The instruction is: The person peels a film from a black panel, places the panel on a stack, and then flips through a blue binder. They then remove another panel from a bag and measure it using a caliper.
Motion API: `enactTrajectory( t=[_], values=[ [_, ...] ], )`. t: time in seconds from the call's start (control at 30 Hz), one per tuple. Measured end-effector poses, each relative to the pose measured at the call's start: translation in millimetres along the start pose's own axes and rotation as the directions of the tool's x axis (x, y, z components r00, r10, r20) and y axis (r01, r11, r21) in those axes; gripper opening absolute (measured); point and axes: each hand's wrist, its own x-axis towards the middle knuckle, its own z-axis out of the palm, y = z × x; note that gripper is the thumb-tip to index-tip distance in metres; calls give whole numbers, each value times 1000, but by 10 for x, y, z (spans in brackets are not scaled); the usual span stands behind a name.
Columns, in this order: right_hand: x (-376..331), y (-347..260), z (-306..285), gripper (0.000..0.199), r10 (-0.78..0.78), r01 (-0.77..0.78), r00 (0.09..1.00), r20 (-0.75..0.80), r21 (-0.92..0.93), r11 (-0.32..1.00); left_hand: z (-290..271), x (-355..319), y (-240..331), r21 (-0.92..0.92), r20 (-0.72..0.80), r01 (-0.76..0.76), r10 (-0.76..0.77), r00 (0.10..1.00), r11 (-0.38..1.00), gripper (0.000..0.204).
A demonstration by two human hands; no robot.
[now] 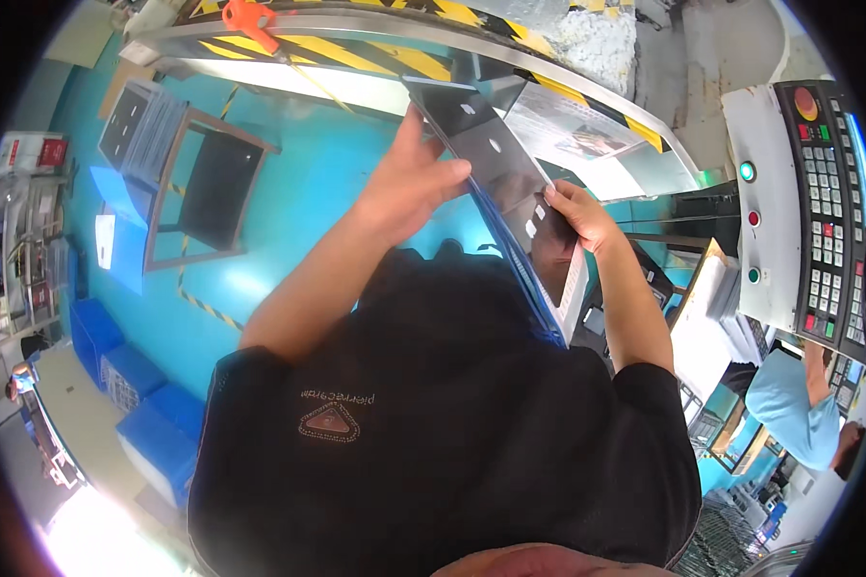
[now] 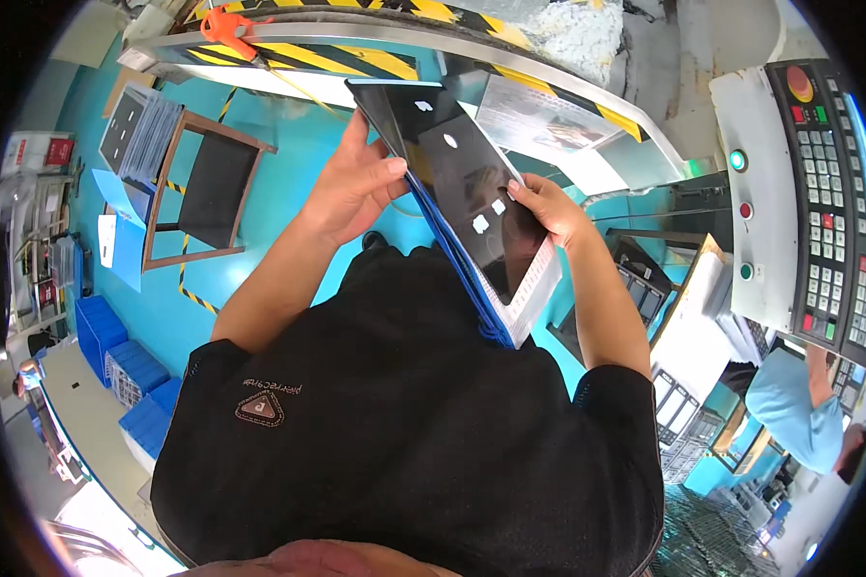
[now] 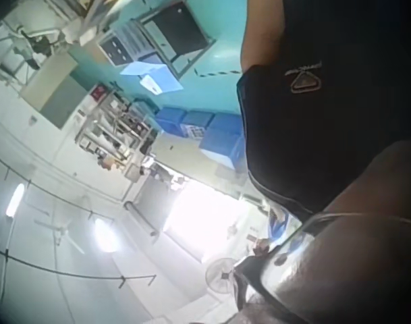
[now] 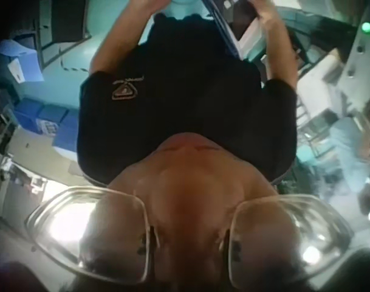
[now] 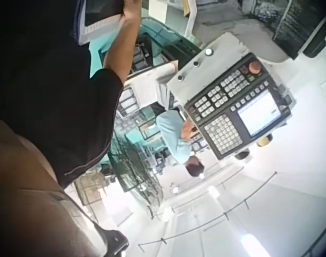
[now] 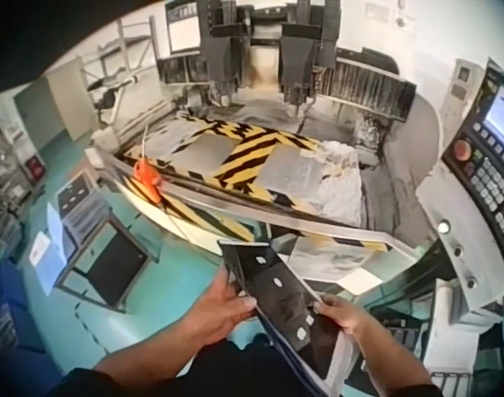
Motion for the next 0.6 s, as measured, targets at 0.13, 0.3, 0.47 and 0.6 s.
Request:
enactTrajectory(
  t=[0.13,0.3,0.47,0.6],
  values=[
    [23,9,95,36,-20,20,1000,7,59,998,5,-41,-19,32,-65,-27,29,997,999,90],
    [39,-1,101,35,-44,38,996,83,67,997,29,-37,1,45,-110,-34,39,993,998,91],
    [132,86,110,36,-19,13,997,72,74,997,54,-56,25,86,-126,-36,47,991,996,97],
    [209,129,158,40,12,-30,991,130,135,990,51,-59,54,119,-160,-37,56,986,992,101]
  ],
)
